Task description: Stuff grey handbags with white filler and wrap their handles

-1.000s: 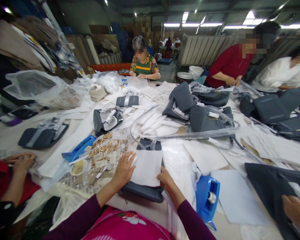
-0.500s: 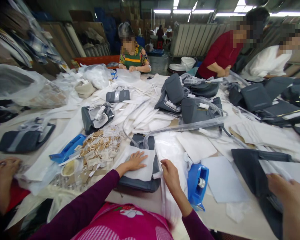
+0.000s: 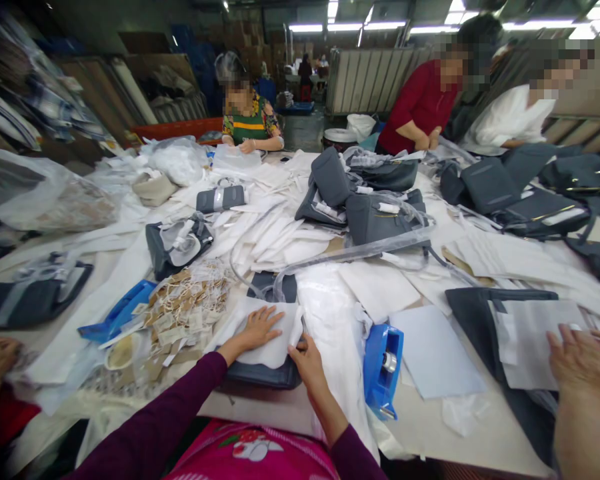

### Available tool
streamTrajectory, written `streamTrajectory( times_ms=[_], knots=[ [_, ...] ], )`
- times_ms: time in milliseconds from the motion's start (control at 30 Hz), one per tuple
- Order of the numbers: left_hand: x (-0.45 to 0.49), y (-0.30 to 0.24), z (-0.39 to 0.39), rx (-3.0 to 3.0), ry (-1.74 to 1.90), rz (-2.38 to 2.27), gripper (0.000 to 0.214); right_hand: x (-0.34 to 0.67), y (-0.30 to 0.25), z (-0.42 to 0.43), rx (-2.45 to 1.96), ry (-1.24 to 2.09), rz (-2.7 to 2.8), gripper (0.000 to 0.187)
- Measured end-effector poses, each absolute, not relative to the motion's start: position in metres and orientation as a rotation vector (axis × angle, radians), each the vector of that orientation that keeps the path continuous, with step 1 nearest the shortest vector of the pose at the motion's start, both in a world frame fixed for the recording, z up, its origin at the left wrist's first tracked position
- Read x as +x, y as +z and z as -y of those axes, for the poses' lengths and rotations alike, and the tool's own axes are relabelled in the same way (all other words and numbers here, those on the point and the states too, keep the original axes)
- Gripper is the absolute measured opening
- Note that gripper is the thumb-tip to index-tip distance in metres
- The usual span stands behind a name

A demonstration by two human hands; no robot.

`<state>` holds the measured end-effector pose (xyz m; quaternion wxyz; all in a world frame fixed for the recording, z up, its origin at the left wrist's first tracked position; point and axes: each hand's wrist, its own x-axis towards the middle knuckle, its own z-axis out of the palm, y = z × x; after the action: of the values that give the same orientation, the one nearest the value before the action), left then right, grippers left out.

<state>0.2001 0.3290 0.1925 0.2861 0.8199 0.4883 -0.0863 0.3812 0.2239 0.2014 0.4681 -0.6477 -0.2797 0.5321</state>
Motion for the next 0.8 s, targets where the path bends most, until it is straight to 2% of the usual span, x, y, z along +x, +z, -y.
streamTrajectory(
  times_ms=[67, 267, 567, 633, 800],
  knots=[
    [0.202, 0.193, -0.328, 2.206, -0.23, -1.316, 0.061, 0.373, 0.204, -0.236, -1.557, 1.368, 0.659, 0.057],
    [0.203, 0.193, -0.328, 2.2, -0.213, -1.344, 0.061, 0.36, 0.233, -0.246, -1.491, 1.472, 0.671, 0.039],
    [0.199, 0.201, -0.327, 2.021, -0.055, -1.308, 0.062, 0.353, 0.271, -0.189, -1.567, 1.229, 0.759, 0.03],
    [0.189, 0.211, -0.326, 2.007, -0.035, -1.217, 0.061, 0.352, 0.269, -0.182, -1.605, 1.176, 0.717, 0.03],
    [0.151, 0.234, -0.314, 1.984, -0.003, -0.644, 0.063, 0.35, 0.26, -0.182, -1.596, 1.166, 0.7, 0.03]
  ],
)
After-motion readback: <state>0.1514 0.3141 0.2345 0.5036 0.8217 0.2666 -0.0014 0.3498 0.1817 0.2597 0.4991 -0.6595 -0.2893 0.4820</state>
